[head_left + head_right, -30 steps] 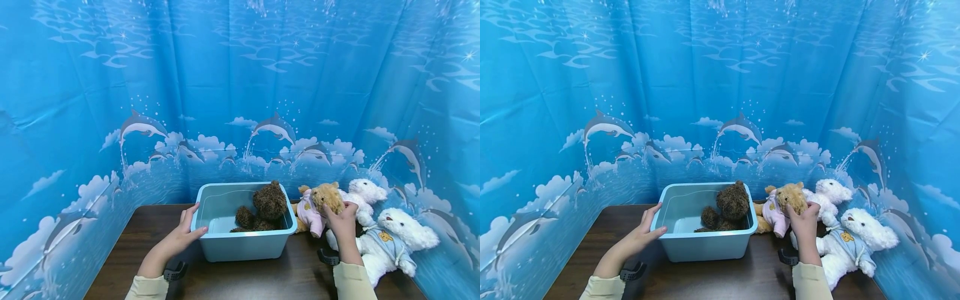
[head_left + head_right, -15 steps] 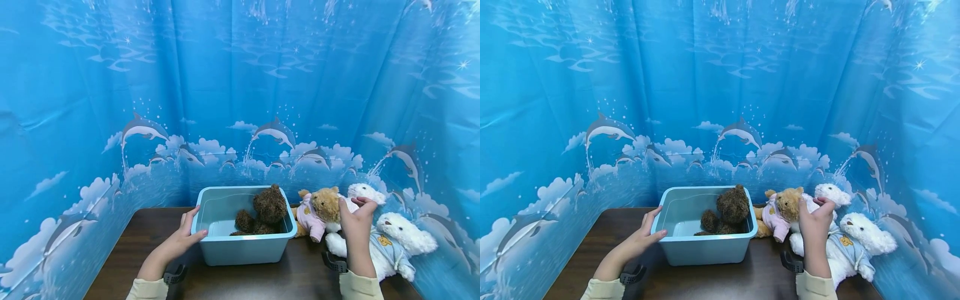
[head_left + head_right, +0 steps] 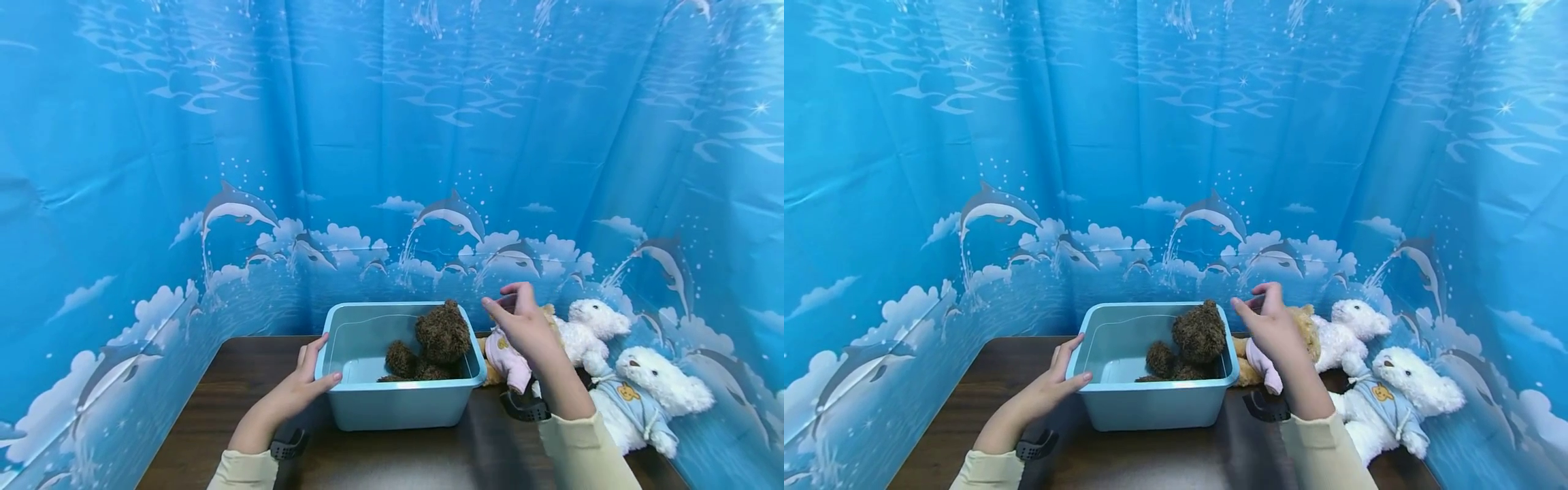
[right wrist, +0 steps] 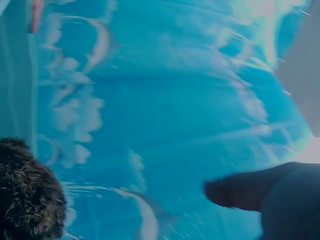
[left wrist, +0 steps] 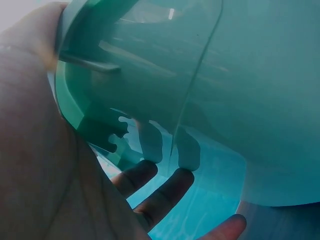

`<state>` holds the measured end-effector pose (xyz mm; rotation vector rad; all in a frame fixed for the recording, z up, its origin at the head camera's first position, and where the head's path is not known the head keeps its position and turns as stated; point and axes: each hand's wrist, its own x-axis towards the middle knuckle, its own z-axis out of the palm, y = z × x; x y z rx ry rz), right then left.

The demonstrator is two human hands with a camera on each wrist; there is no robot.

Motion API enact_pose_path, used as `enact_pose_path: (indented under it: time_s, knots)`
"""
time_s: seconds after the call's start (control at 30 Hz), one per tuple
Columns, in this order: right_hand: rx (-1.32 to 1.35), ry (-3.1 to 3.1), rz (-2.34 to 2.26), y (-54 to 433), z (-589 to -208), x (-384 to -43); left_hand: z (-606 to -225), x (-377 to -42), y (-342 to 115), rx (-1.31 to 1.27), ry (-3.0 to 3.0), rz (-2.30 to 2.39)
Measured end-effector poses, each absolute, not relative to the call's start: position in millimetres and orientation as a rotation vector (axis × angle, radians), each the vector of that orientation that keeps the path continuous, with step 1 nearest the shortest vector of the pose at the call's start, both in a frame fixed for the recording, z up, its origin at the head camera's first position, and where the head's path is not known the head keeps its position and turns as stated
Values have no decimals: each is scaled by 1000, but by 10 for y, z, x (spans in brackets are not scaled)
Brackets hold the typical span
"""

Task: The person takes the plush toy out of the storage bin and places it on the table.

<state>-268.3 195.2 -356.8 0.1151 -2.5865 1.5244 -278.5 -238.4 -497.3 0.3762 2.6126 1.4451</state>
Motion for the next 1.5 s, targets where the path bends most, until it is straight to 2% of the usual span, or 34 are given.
enact_pose_path:
  time_s: [0.17, 0.5, 1.0, 1.5]
  knots:
    - [245, -2915, 1320, 1710, -3573, -3031, -4960, -2770, -2368, 359, 2600, 1462]
    - [156, -3088, 938, 1409, -3843, -3413, -4968, -2777, -2379, 355, 2607, 1459]
    - [293, -3206, 589, 1323, -3964, -3516, -4963, -2799, -2390, 354, 2580, 1430]
    - [314, -2905, 809, 1340, -3984, -3527, -4990, -2818, -2403, 365, 2569, 1454]
